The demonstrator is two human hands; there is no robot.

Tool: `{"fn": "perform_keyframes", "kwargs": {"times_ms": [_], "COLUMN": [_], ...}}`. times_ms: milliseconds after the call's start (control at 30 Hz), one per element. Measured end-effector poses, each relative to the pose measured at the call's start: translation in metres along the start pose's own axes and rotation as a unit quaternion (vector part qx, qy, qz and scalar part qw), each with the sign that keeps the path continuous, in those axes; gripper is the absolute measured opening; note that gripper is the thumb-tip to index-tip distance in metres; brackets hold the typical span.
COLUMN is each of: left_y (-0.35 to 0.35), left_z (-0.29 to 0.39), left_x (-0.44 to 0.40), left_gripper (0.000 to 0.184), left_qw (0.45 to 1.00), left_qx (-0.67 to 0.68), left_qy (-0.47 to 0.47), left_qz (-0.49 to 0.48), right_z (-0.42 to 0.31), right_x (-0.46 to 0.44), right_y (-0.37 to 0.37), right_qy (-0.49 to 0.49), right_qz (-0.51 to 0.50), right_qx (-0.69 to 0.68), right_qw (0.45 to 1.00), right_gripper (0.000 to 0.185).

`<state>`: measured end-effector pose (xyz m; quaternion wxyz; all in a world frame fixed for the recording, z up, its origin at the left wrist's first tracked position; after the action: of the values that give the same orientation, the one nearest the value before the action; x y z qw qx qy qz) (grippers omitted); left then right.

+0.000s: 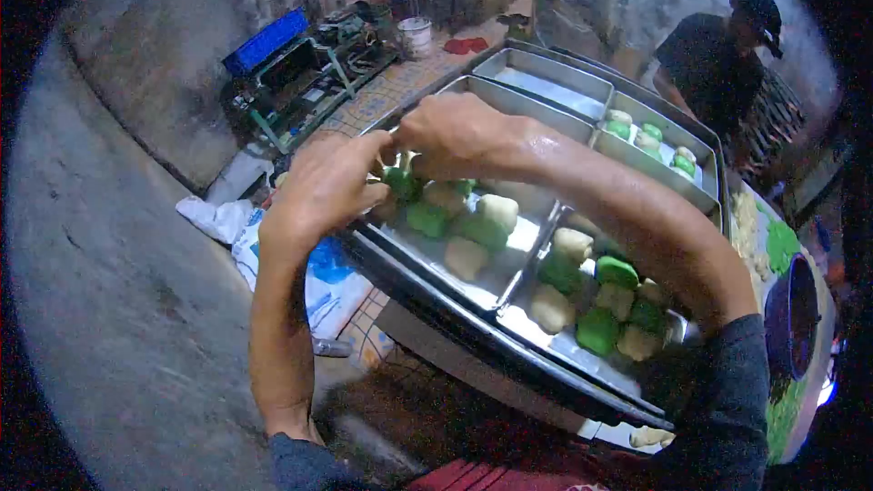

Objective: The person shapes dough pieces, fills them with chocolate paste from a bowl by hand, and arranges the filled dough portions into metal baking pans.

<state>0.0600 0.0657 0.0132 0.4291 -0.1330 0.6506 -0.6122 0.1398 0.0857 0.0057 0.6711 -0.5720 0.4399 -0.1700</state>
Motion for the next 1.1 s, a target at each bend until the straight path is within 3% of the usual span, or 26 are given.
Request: {"fn": "perform_keyframes", "kwargs": {"times_ms": [67, 100, 200, 300, 367, 400, 533, 633, 767, 800, 900, 1100], "left_y": [-0.004, -0.017, -0.017, -0.005, 0.000, 0.004, 0.017, 0.023, 0.021, 0.021, 0.010, 0.029], "left_z": [-0.005, 0.013, 0.034, 0.055, 0.077, 0.075, 0.076, 0.063, 0.066, 0.063, 0.058, 0.023], "left_x": [0.003, 0.001, 0.002, -0.005, -0.006, -0.006, -0.012, -0.008, -0.006, -0.007, -0.017, -0.032], "left_gripper": [0.049, 0.038, 0.030, 0.022, 0.019, 0.023, 0.022, 0.024, 0.028, 0.031, 0.030, 0.017], "left_qw": [1.000, 0.997, 0.990, 0.988, 0.975, 0.978, 0.980, 0.985, 0.984, 0.986, 0.983, 0.999], "left_qx": [0.014, 0.046, 0.094, 0.119, 0.137, 0.077, 0.117, 0.136, 0.131, 0.138, 0.176, 0.015], "left_qy": [-0.014, 0.011, 0.076, 0.094, 0.171, 0.186, 0.158, 0.084, 0.093, 0.051, 0.054, 0.042], "left_qz": [0.009, 0.057, 0.078, 0.028, 0.041, 0.060, -0.034, -0.066, -0.071, -0.077, 0.008, -0.022], "right_z": [-0.004, 0.000, 0.007, 0.008, 0.006, 0.005, 0.006, 0.006, 0.001, 0.000, 0.005, 0.002], "right_x": [-0.001, 0.007, 0.015, 0.031, 0.041, 0.045, 0.057, 0.066, 0.090, 0.092, 0.098, 0.098], "right_y": [-0.017, -0.032, -0.054, -0.045, -0.040, -0.037, -0.039, -0.046, -0.033, -0.039, -0.045, -0.052], "right_qy": [0.022, 0.025, 0.025, 0.031, 0.039, 0.037, 0.060, 0.048, 0.040, 0.037, 0.054, 0.007], "right_qz": [-0.001, 0.029, 0.058, -0.027, -0.035, -0.020, -0.064, -0.078, -0.105, -0.093, -0.072, -0.055], "right_qx": [0.016, 0.016, 0.030, 0.053, 0.073, 0.051, 0.035, 0.044, 0.031, 0.000, 0.000, 0.059], "right_qw": [1.000, 0.999, 0.998, 0.998, 0.996, 0.998, 0.996, 0.995, 0.993, 0.995, 0.996, 0.997], "right_gripper": [0.022, 0.021, 0.017, 0.017, 0.018, 0.018, 0.019, 0.020, 0.024, 0.025, 0.025, 0.024]}}
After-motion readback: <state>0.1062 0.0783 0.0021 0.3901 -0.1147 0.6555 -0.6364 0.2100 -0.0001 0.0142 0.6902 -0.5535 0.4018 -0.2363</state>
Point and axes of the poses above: each hand's wrist, its own x-axis away from the middle knuckle, its own y-axis out of the palm, z = x × y, the point moved 9 cm from there along -x, towards the middle knuckle, and after that the axes turned 15 degrees about z, right-handed, at the moved point
